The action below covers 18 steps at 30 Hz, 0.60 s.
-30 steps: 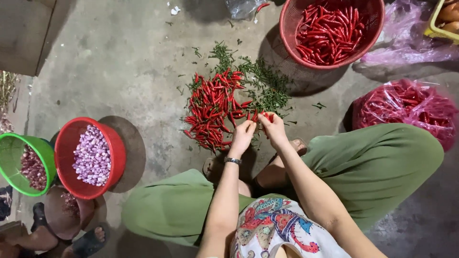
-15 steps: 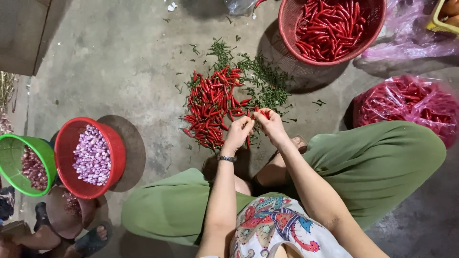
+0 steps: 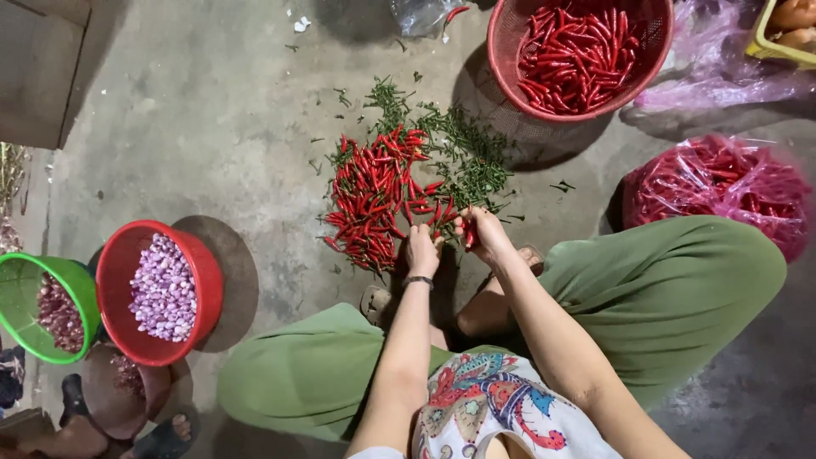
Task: A person sits on the floor and manually removes the green stems from red chilies, sorting the cleaned chilies into a red basket.
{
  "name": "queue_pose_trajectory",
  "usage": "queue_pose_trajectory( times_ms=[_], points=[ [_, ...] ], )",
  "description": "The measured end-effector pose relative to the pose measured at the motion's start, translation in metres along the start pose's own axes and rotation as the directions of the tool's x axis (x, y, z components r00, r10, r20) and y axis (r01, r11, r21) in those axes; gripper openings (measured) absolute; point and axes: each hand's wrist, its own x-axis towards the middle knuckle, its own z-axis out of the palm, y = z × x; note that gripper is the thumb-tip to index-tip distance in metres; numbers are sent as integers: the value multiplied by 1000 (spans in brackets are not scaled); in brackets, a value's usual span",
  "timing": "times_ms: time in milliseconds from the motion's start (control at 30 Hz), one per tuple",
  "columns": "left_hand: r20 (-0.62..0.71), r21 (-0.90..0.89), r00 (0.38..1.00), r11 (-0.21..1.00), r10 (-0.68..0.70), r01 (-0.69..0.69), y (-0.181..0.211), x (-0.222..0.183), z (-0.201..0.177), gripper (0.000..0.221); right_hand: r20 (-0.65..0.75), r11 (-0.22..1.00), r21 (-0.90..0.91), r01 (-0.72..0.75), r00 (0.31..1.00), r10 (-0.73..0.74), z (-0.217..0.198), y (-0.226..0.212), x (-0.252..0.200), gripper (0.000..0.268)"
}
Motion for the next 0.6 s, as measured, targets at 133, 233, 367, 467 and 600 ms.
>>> queue_pose_trajectory(
  times_ms=[133, 233, 367, 467, 600],
  points=[
    [-23, 90, 999, 995, 46, -44, 21, 0, -20, 25, -30, 994, -106, 13, 999, -17, -5, 11, -2, 5],
    [-196, -127, 979, 991, -62, 37, 11, 16, -16, 24, -38, 969, -245, 39, 998, -50, 2, 7, -22, 13],
    [-49, -656, 986, 749, -161, 90, 41, 12, -44, 27, -6, 959, -282, -36, 999, 36, -1, 20, -14, 27],
    [31, -762, 993, 640, -114, 98, 59, -3, -52, 25, -33, 981, -196, -2, 999, -5, 1, 24, -9, 28],
    [78, -581, 995, 814, 58, -2, 56, -10, -52, 29, -88, 977, -171, 125, 986, -142, -3, 20, -8, 20]
  ],
)
